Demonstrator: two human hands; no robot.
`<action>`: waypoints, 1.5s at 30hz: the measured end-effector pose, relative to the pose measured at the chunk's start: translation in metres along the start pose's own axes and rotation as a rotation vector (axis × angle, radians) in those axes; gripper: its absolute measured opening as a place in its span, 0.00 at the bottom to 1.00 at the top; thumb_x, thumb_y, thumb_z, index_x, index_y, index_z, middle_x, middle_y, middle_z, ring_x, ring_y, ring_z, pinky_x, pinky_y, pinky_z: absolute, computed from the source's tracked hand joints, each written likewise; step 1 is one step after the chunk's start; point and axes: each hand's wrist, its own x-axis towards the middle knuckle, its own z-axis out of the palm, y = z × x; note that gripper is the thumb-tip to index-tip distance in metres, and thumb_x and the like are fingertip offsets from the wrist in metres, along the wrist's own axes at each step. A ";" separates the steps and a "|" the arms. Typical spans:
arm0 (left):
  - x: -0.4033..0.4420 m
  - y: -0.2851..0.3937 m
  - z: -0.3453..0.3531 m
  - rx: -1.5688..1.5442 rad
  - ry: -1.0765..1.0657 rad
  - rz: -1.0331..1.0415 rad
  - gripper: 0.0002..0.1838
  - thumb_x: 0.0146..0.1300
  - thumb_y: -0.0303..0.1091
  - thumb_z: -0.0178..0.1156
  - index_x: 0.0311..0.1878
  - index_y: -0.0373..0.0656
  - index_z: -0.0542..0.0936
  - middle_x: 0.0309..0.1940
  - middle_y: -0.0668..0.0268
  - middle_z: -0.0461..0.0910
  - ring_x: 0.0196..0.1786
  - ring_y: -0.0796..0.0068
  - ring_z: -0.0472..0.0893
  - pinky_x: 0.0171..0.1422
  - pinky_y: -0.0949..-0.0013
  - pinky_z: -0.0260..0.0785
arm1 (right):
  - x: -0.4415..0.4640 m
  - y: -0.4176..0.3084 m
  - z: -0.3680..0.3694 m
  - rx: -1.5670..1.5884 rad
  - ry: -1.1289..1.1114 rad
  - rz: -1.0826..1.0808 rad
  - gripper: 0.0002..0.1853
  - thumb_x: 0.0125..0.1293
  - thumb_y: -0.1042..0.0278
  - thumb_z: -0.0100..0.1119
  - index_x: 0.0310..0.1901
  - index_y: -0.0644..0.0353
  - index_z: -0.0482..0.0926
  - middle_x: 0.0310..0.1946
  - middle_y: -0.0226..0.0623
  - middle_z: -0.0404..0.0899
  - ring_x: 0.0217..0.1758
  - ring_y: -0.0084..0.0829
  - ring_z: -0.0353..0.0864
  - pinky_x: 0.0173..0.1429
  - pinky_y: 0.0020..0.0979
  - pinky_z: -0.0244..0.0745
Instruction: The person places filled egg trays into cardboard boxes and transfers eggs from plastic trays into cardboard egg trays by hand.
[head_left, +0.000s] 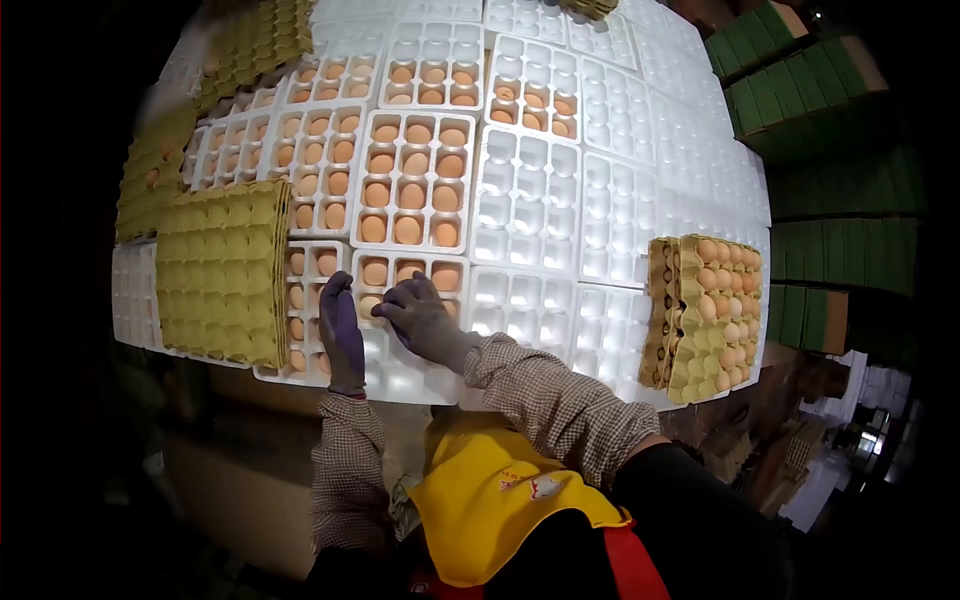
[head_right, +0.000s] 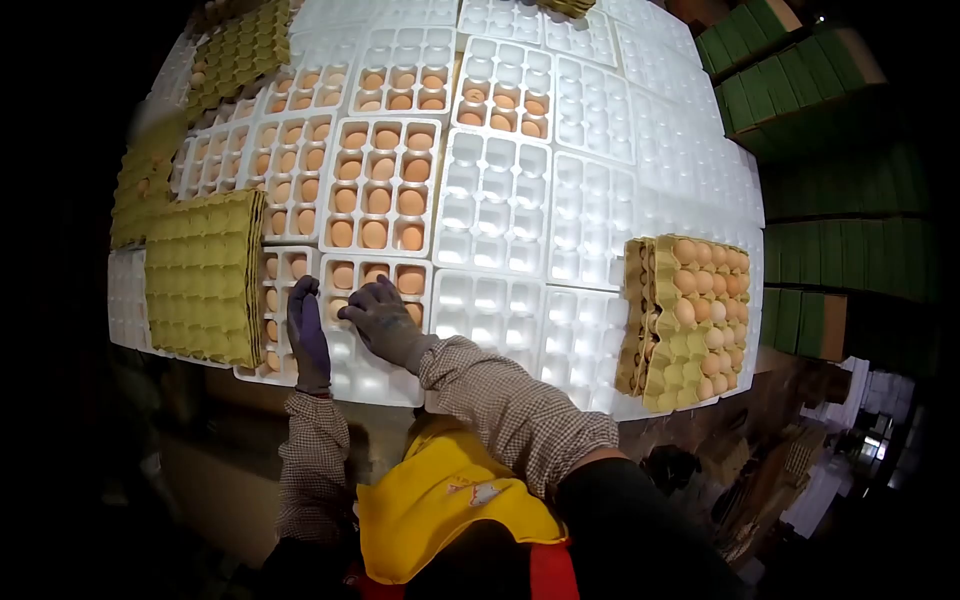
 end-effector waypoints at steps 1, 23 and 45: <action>0.001 -0.006 -0.006 0.188 -0.081 0.024 0.17 0.80 0.28 0.51 0.67 0.32 0.74 0.62 0.58 0.77 0.66 0.66 0.76 0.73 0.62 0.67 | -0.004 -0.008 -0.013 0.019 0.057 -0.023 0.18 0.63 0.71 0.67 0.54 0.51 0.81 0.52 0.41 0.78 0.67 0.47 0.72 0.79 0.51 0.60; -0.192 0.137 0.442 0.442 -0.715 0.412 0.28 0.65 0.32 0.64 0.69 0.42 0.74 0.54 0.58 0.83 0.54 0.58 0.82 0.61 0.58 0.75 | -0.293 0.161 -0.506 0.862 0.405 0.466 0.16 0.68 0.61 0.65 0.52 0.60 0.79 0.43 0.31 0.76 0.45 0.32 0.80 0.53 0.39 0.80; -0.111 0.163 0.490 0.970 -0.709 0.473 0.27 0.62 0.32 0.59 0.66 0.40 0.78 0.43 0.51 0.82 0.53 0.50 0.85 0.60 0.55 0.78 | -0.217 0.169 -0.492 -0.378 0.196 0.519 0.17 0.54 0.63 0.76 0.44 0.59 0.85 0.55 0.50 0.74 0.51 0.47 0.82 0.50 0.43 0.83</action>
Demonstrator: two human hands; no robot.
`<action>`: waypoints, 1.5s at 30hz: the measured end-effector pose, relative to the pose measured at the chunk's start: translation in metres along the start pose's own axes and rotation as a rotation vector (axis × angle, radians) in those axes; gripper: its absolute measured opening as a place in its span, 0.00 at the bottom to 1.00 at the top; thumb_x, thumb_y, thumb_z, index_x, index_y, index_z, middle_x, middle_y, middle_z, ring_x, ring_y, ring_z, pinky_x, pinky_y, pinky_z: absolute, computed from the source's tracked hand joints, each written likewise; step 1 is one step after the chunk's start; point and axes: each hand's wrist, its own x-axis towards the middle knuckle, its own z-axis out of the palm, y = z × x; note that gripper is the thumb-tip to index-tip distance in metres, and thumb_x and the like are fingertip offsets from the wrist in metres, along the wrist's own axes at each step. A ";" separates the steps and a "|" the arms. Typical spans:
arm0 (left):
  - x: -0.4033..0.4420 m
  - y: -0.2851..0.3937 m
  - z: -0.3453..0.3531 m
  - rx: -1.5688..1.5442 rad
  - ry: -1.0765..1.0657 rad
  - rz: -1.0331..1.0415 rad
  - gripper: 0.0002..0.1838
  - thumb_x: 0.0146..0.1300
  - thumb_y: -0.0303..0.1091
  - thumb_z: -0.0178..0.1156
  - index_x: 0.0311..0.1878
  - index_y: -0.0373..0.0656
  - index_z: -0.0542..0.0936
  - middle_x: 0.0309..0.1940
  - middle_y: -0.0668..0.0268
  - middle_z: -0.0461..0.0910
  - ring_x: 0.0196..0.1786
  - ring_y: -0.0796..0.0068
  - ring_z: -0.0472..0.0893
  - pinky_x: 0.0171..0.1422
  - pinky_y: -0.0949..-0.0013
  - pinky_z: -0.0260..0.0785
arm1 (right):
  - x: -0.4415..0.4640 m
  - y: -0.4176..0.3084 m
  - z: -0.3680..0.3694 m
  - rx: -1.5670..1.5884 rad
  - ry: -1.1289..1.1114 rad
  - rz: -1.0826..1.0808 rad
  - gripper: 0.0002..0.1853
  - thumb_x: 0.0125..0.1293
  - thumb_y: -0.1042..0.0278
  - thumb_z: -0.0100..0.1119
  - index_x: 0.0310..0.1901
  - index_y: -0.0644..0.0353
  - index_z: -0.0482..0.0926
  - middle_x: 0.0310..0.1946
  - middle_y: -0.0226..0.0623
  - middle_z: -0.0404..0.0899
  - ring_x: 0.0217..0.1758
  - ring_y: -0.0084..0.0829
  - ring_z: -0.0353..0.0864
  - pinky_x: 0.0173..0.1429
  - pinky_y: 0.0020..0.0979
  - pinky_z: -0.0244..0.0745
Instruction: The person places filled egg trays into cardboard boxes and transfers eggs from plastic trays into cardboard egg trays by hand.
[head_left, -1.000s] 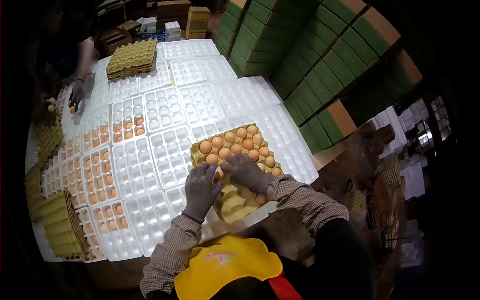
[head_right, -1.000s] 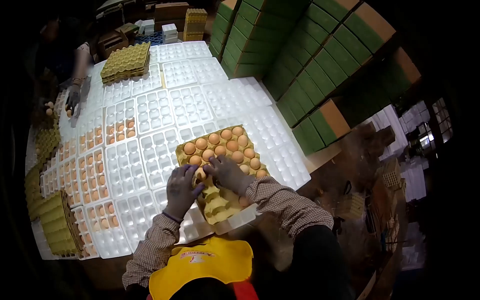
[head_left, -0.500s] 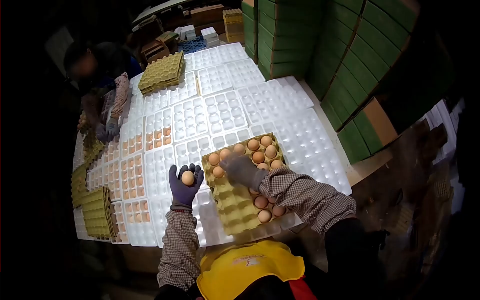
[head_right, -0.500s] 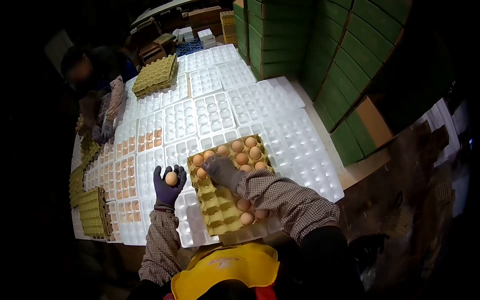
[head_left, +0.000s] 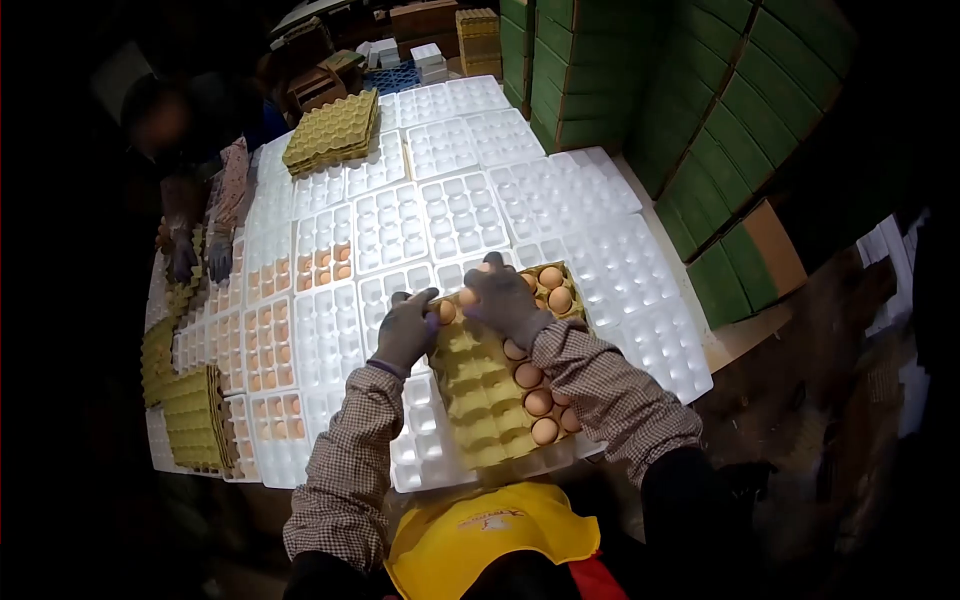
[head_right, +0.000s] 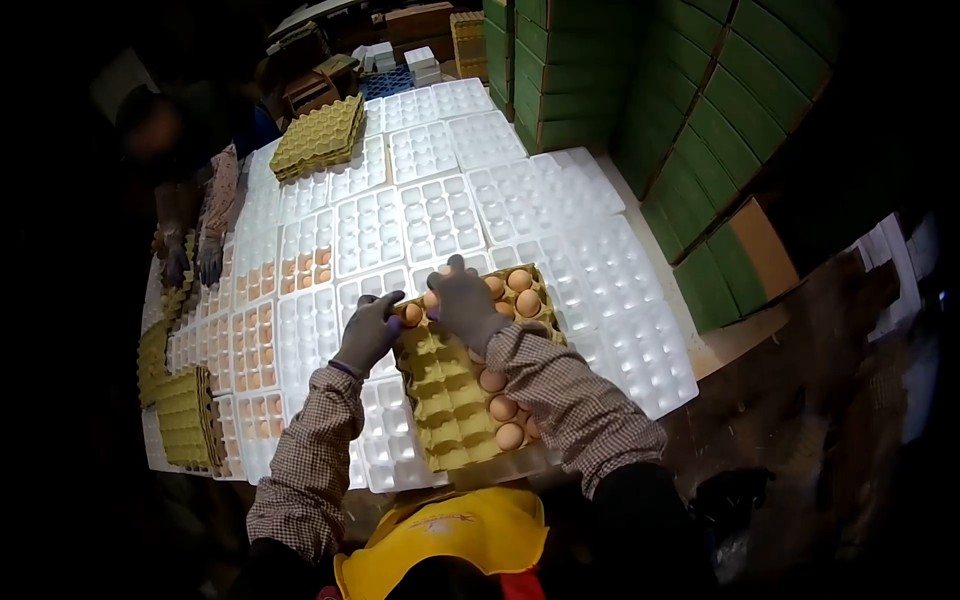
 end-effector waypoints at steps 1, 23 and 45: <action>0.002 0.025 -0.008 0.114 -0.124 -0.035 0.26 0.60 0.35 0.62 0.63 0.40 0.79 0.46 0.50 0.82 0.53 0.50 0.85 0.58 0.55 0.79 | -0.016 -0.010 -0.027 0.291 0.144 0.035 0.20 0.55 0.59 0.78 0.47 0.59 0.85 0.53 0.51 0.78 0.49 0.45 0.84 0.49 0.43 0.82; -0.342 -0.354 -0.096 -0.068 0.298 -0.517 0.35 0.53 0.47 0.78 0.63 0.45 0.80 0.62 0.52 0.74 0.57 0.51 0.82 0.59 0.55 0.77 | -0.094 -0.369 0.314 0.086 -0.373 -0.222 0.24 0.61 0.64 0.69 0.60 0.50 0.79 0.65 0.52 0.69 0.50 0.52 0.80 0.46 0.47 0.84; -0.360 -0.403 -0.059 -0.166 0.476 -0.221 0.10 0.69 0.29 0.61 0.49 0.36 0.83 0.46 0.54 0.85 0.53 0.54 0.82 0.60 0.54 0.75 | -0.157 -0.230 0.090 0.476 -0.149 -0.323 0.21 0.66 0.71 0.70 0.60 0.61 0.79 0.60 0.47 0.81 0.60 0.47 0.84 0.64 0.40 0.82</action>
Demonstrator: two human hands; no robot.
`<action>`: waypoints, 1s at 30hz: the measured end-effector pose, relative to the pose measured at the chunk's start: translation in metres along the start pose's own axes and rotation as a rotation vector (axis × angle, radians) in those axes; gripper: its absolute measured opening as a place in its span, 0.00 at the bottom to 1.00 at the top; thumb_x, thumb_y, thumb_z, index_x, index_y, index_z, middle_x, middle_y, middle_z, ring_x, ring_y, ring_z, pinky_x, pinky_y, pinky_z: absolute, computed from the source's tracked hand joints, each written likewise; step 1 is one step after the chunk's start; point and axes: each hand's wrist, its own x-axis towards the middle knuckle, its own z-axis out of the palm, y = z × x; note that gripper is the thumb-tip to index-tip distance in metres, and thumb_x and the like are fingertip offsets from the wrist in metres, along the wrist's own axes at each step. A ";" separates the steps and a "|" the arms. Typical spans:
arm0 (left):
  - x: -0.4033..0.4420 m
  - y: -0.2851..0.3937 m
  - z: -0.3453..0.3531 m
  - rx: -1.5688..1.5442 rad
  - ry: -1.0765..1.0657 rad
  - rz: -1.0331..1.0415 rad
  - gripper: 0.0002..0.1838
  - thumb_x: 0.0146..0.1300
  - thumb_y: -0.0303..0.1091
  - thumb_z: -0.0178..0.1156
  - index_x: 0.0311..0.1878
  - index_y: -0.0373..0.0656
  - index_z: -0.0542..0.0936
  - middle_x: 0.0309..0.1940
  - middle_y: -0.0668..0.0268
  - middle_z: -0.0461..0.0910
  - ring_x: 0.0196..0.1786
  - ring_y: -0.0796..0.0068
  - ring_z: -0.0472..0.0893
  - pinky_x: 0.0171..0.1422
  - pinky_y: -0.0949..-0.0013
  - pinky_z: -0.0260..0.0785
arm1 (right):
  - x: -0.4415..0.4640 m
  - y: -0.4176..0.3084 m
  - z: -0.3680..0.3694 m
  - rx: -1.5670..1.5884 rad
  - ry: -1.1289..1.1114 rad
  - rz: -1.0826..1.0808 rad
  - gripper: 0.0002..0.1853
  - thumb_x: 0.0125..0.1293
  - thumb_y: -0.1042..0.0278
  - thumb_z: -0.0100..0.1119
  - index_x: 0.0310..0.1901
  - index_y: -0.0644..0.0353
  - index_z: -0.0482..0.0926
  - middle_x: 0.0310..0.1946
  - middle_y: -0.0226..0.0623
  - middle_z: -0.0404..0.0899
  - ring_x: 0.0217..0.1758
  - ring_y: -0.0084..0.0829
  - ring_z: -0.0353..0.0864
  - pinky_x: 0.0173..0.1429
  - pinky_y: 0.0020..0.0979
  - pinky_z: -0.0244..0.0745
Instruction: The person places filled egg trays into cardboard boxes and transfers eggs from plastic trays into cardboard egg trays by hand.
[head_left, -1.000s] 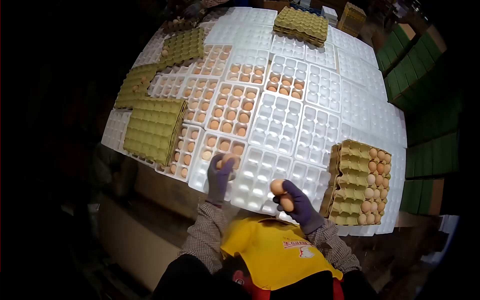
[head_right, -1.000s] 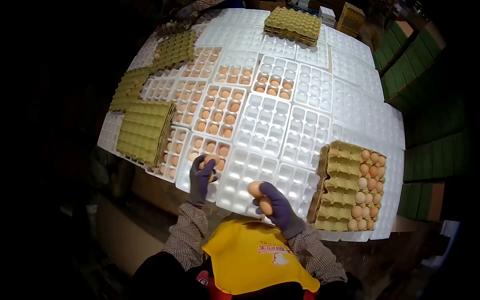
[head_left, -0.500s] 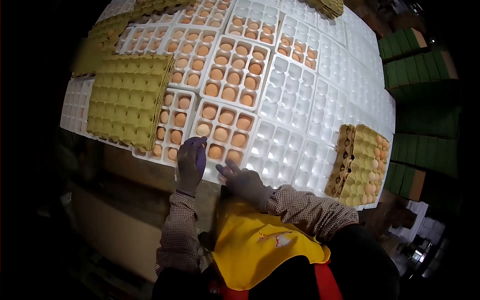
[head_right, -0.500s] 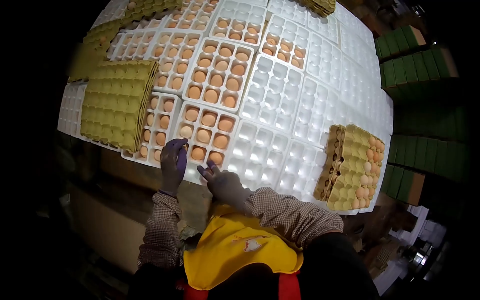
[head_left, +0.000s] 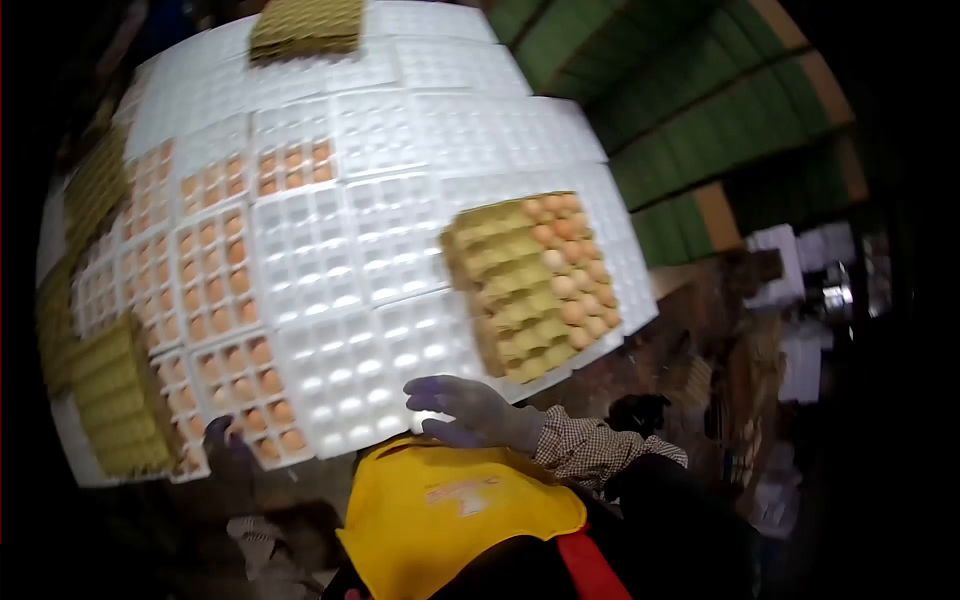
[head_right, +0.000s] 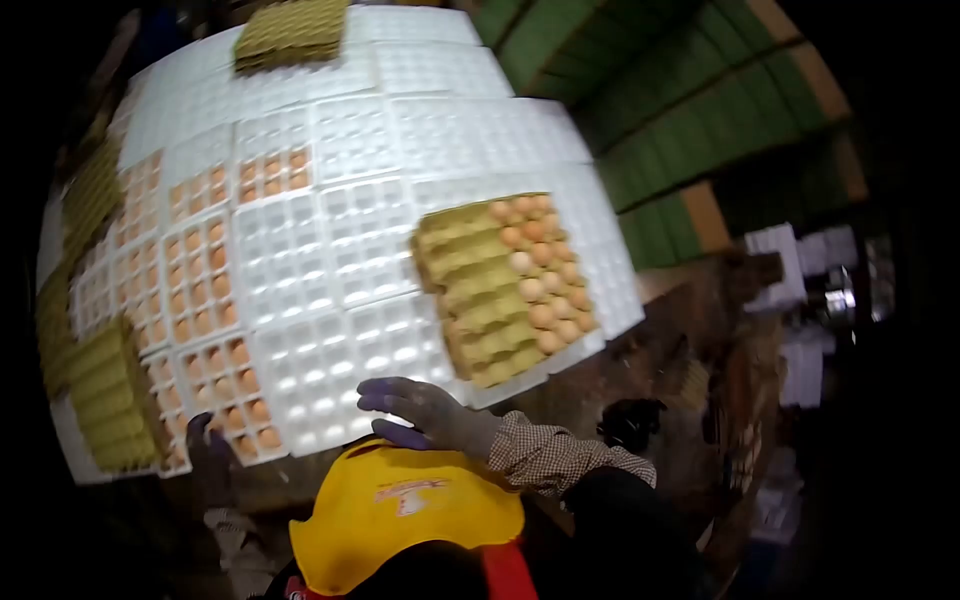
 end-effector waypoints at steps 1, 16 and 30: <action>0.020 0.025 0.011 -0.198 0.158 -0.075 0.13 0.75 0.31 0.60 0.55 0.33 0.82 0.48 0.56 0.85 0.55 0.60 0.83 0.62 0.57 0.74 | -0.027 0.006 -0.048 -0.147 0.151 0.064 0.22 0.66 0.72 0.70 0.61 0.61 0.79 0.59 0.46 0.82 0.59 0.44 0.85 0.63 0.38 0.81; -0.038 0.505 0.280 0.013 -0.618 0.537 0.22 0.60 0.38 0.72 0.55 0.41 0.79 0.49 0.54 0.82 0.49 0.52 0.81 0.52 0.53 0.76 | -0.191 0.163 -0.227 -0.350 0.032 0.002 0.22 0.66 0.64 0.71 0.59 0.55 0.76 0.49 0.39 0.78 0.48 0.43 0.82 0.53 0.38 0.81; -0.008 0.534 0.291 0.189 -0.576 0.387 0.18 0.66 0.35 0.62 0.58 0.44 0.80 0.41 0.55 0.83 0.38 0.55 0.86 0.45 0.55 0.78 | -0.140 0.184 -0.241 -0.447 -0.093 0.035 0.17 0.62 0.66 0.67 0.52 0.55 0.79 0.47 0.43 0.79 0.42 0.41 0.86 0.43 0.42 0.83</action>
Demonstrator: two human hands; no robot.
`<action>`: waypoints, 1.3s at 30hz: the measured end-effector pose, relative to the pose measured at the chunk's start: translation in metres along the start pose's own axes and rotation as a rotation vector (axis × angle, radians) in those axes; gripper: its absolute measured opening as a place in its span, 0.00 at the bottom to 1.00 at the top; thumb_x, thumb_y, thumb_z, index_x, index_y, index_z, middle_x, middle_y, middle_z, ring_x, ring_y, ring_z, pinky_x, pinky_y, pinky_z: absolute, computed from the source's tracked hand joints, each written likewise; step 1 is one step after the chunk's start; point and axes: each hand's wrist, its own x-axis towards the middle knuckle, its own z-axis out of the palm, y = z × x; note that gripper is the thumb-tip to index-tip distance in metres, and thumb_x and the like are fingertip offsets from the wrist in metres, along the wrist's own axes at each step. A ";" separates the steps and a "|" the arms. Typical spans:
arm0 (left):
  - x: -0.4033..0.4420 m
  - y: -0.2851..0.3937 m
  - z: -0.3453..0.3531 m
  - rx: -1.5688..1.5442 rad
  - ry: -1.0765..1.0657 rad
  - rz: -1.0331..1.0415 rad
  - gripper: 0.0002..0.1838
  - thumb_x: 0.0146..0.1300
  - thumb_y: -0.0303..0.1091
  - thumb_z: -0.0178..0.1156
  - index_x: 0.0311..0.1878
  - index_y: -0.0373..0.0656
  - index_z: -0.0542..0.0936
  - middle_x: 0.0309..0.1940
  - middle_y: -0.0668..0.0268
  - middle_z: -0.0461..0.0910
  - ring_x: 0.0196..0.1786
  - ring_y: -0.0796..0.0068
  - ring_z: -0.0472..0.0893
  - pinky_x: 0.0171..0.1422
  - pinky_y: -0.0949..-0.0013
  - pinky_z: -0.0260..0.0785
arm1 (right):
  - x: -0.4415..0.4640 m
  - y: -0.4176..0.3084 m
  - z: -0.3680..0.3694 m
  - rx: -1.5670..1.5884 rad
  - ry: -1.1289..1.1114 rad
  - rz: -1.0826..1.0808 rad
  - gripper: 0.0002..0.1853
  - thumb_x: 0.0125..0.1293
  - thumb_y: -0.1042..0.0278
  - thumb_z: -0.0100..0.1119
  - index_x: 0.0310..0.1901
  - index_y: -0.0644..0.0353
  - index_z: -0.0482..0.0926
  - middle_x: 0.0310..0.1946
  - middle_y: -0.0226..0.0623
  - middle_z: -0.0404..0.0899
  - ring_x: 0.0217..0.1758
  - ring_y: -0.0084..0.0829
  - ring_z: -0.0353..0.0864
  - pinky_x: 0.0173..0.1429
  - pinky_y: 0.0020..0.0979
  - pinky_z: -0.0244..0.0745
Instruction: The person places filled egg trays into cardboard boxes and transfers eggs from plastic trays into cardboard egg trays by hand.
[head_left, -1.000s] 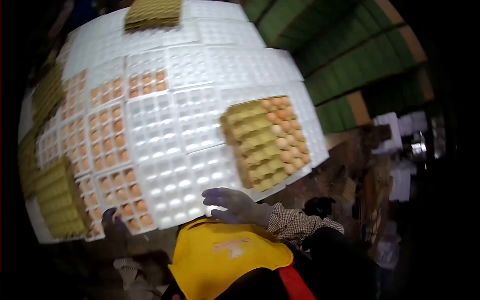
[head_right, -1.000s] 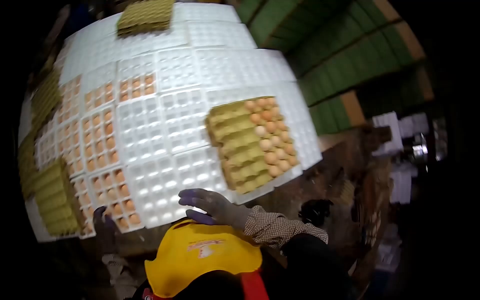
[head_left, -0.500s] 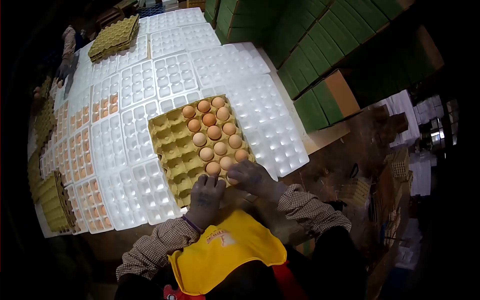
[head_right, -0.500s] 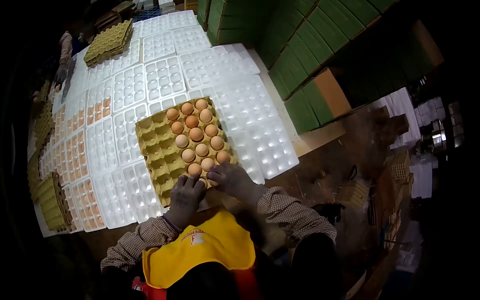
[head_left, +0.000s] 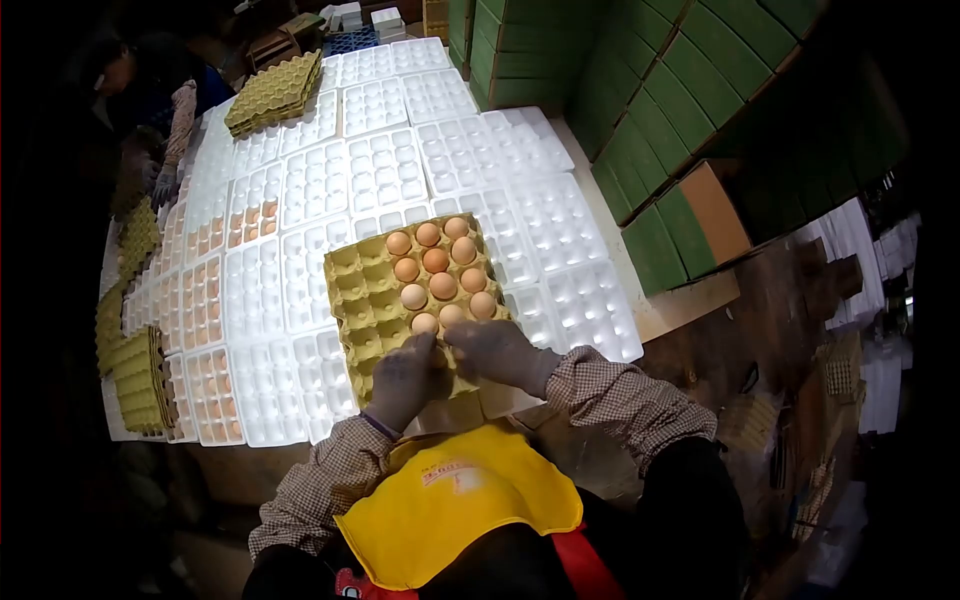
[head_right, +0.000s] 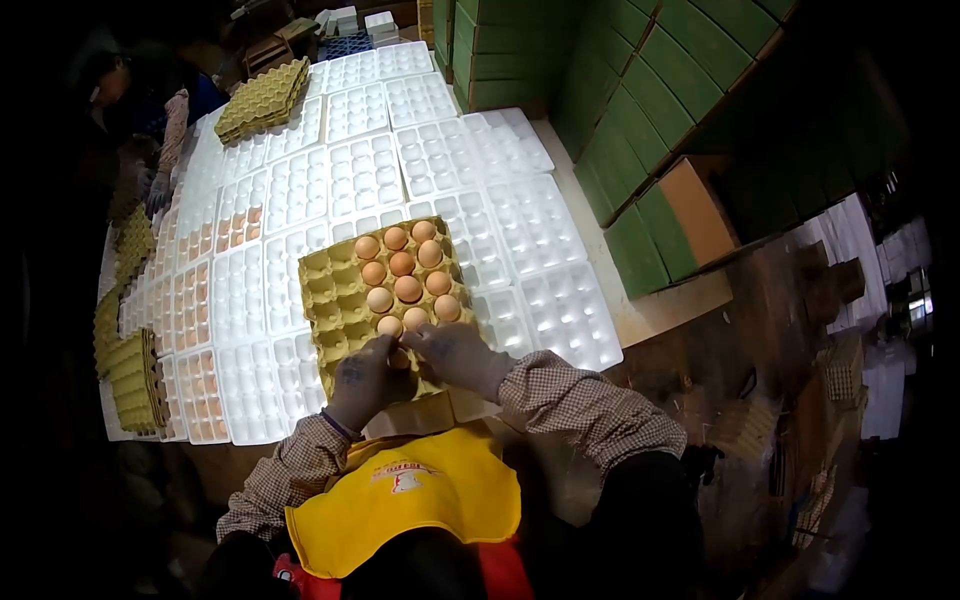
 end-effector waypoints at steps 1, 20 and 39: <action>0.001 -0.001 -0.008 -0.185 0.070 -0.082 0.18 0.66 0.35 0.62 0.59 0.45 0.80 0.42 0.54 0.82 0.39 0.52 0.86 0.46 0.54 0.79 | -0.003 0.002 -0.016 0.162 0.039 0.024 0.17 0.65 0.67 0.65 0.55 0.54 0.79 0.50 0.45 0.79 0.43 0.42 0.86 0.45 0.42 0.83; -0.089 -0.263 -0.094 -0.821 0.293 -0.722 0.23 0.58 0.47 0.76 0.45 0.37 0.86 0.45 0.57 0.81 0.49 0.70 0.82 0.54 0.62 0.80 | 0.103 -0.143 0.021 0.555 0.225 0.401 0.27 0.53 0.53 0.81 0.49 0.62 0.84 0.49 0.40 0.77 0.53 0.36 0.81 0.57 0.36 0.78; -0.173 -0.409 -0.047 -1.030 0.696 -0.504 0.17 0.78 0.29 0.50 0.63 0.34 0.79 0.57 0.62 0.82 0.59 0.72 0.78 0.65 0.69 0.70 | 0.269 -0.255 0.285 0.450 0.079 -0.056 0.16 0.67 0.67 0.65 0.56 0.55 0.82 0.51 0.40 0.82 0.57 0.45 0.81 0.59 0.47 0.78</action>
